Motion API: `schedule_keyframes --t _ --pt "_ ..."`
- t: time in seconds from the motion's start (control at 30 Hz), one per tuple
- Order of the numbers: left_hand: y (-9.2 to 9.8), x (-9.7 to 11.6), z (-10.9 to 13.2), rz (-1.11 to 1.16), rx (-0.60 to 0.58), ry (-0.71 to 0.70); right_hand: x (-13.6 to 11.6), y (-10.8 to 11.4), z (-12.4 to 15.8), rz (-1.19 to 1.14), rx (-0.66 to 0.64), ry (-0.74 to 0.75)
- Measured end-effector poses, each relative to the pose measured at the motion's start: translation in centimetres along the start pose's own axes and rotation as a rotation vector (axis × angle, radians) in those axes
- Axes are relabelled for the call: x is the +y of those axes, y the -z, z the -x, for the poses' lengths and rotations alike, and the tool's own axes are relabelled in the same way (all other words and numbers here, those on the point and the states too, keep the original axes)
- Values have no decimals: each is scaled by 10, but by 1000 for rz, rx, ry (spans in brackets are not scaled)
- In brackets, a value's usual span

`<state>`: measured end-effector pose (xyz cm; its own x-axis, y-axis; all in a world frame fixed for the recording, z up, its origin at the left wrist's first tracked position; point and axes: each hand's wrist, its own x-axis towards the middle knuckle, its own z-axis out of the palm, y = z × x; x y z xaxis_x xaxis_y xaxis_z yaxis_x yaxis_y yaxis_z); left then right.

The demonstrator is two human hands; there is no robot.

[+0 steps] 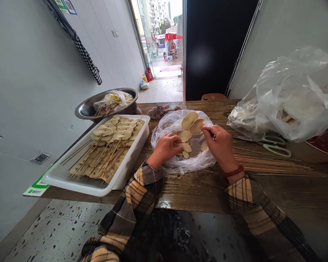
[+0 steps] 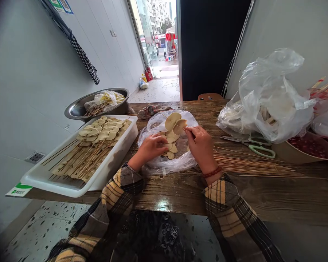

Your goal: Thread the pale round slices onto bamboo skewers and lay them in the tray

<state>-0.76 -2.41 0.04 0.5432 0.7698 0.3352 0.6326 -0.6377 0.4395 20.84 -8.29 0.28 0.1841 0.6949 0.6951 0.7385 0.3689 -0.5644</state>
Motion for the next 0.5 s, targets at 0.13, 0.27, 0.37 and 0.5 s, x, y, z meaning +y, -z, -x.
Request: schedule_keyframes --t 0.13,0.27,0.37,0.5 --pt "1 -6 0 36 -81 -35 0 0 0 2 -11 -11" --pt "1 -8 0 65 -69 -29 -1 0 1 -7 -6 -10" --pt "1 -9 -1 55 -97 -36 -1 0 0 -12 -6 -14" --pt "0 -10 -1 8 -125 -65 -1 0 0 -17 -7 -6"
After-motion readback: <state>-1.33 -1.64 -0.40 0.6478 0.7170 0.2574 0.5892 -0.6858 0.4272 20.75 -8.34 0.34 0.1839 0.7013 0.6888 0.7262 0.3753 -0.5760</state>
